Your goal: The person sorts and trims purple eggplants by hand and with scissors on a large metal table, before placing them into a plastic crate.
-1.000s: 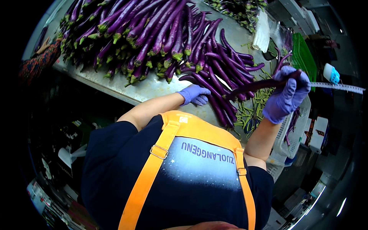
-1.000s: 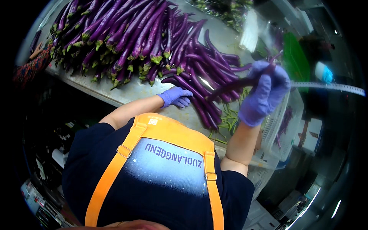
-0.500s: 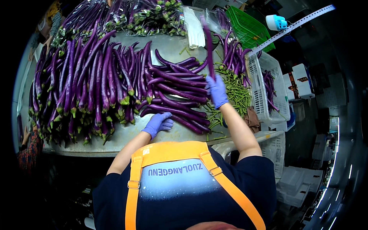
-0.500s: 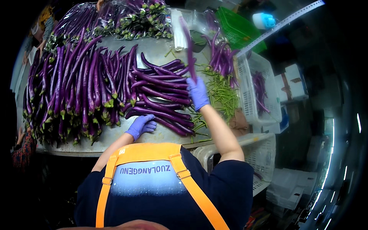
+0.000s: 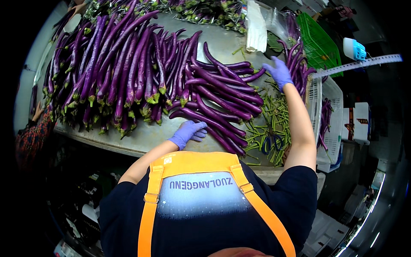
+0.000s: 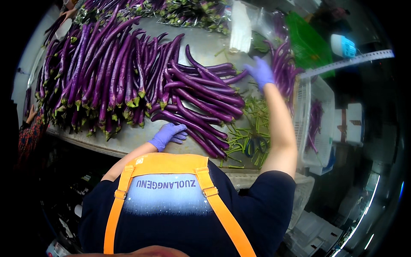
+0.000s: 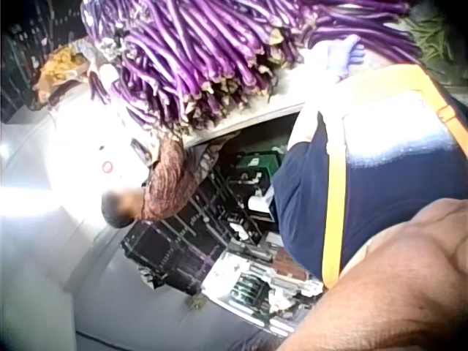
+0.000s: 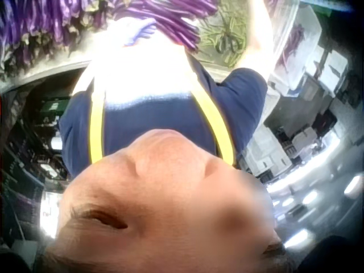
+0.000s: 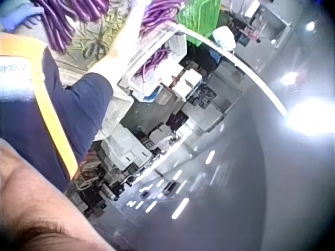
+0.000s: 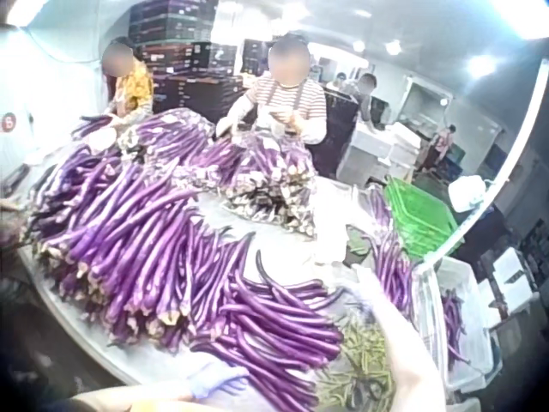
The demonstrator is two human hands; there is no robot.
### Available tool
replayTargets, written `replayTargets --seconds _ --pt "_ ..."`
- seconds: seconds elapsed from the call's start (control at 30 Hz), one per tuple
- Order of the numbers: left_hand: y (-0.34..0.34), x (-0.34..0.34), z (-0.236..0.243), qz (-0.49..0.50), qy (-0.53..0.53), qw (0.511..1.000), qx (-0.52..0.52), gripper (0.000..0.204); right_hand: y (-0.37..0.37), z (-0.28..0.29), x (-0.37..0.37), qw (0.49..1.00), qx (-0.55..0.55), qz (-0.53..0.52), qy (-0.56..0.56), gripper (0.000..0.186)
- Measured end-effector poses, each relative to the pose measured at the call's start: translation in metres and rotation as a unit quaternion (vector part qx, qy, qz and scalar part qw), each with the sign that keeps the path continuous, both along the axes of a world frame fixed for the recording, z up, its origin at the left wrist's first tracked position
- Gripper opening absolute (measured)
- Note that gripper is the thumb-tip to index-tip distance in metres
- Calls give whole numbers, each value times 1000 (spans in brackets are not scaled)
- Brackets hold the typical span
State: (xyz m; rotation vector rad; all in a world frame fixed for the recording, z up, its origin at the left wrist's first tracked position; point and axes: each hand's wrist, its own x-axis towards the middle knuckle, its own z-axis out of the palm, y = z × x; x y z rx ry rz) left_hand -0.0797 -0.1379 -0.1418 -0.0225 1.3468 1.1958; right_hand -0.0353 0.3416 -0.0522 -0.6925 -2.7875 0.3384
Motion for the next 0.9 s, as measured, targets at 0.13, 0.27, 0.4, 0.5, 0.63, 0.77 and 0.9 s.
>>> replayTargets --seconds 0.13,0.27,0.4,0.5,0.63,0.77,0.9 --pt "0 -2 19 -17 3 1000 -14 49 -68 -37 -81 989 -54 130 -46 74" --pt "-4 -1 9 9 -39 999 4 66 -125 -27 -123 936 -91 155 -302 91" --pt "6 -3 21 -7 -96 994 54 64 -145 1 -105 872 -197 195 -404 86" --pt "24 6 41 42 -91 977 189 68 -144 -19 -78 848 -298 199 -391 62" --pt "31 15 38 68 -168 938 295 74 -167 4 -36 633 -675 140 -351 70" --pt "33 17 51 76 -167 935 304 68 -177 13 -5 600 -725 190 -279 102" --pt "36 23 38 49 -134 945 293 66 -199 14 7 618 -732 146 -246 121"
